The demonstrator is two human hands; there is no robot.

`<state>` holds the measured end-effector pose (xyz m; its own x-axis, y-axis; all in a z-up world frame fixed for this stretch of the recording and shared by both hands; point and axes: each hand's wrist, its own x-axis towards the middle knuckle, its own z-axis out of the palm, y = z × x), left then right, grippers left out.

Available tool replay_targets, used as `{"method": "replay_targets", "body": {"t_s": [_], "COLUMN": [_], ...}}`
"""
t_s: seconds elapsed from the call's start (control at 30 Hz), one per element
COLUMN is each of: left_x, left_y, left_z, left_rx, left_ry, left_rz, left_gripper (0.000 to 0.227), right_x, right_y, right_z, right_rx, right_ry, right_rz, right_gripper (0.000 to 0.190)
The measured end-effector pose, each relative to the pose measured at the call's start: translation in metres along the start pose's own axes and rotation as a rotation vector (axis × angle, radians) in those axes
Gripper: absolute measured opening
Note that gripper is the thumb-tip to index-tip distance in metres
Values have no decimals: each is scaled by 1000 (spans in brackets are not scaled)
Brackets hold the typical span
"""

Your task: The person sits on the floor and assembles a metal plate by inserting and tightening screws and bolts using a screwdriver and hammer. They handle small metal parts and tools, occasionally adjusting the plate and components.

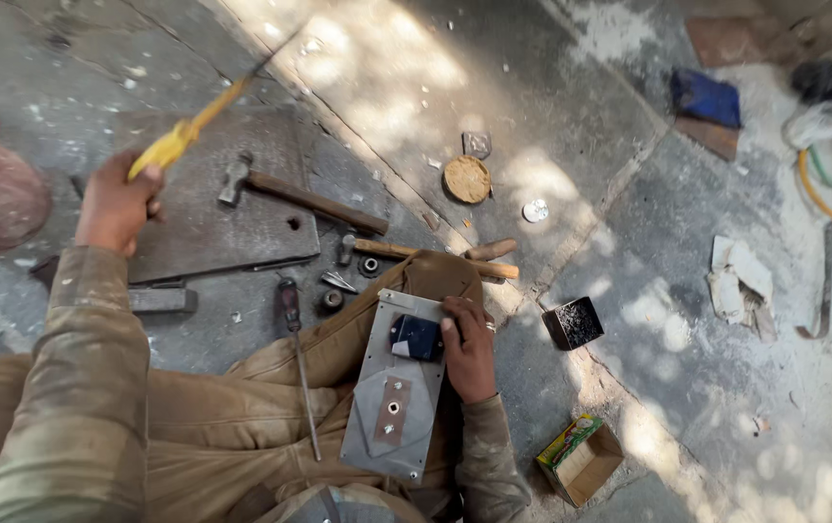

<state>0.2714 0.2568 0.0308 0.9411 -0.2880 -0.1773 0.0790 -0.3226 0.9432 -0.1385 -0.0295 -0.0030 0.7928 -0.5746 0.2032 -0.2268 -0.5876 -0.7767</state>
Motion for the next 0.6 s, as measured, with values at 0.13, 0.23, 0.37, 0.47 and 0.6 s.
{"method": "replay_targets", "body": {"t_s": [0.13,0.23,0.37,0.47,0.6], "left_x": [-24,-59,-106,-145,-193], "left_y": [10,61,161,214,239], "left_z": [-23,-19,25,80,154], "left_rx": [282,225,102,-185,-232], "left_ry": [201,152,39,-224,-543], "left_rz": [82,385,952,1102,1046], "left_gripper": [29,27,29,27,38], "right_x": [-3,-1,13,23,19], "right_y": [-11,-24,-50,-71,-76], "right_z": [-17,-32,-62,-67,-62], "right_rx": [-3,-41,-3,20,44], "right_ry": [132,152,169,88,10], "right_rz": [-71,-94,-193,-251,-196], "right_gripper": [44,46,56,68,68]}}
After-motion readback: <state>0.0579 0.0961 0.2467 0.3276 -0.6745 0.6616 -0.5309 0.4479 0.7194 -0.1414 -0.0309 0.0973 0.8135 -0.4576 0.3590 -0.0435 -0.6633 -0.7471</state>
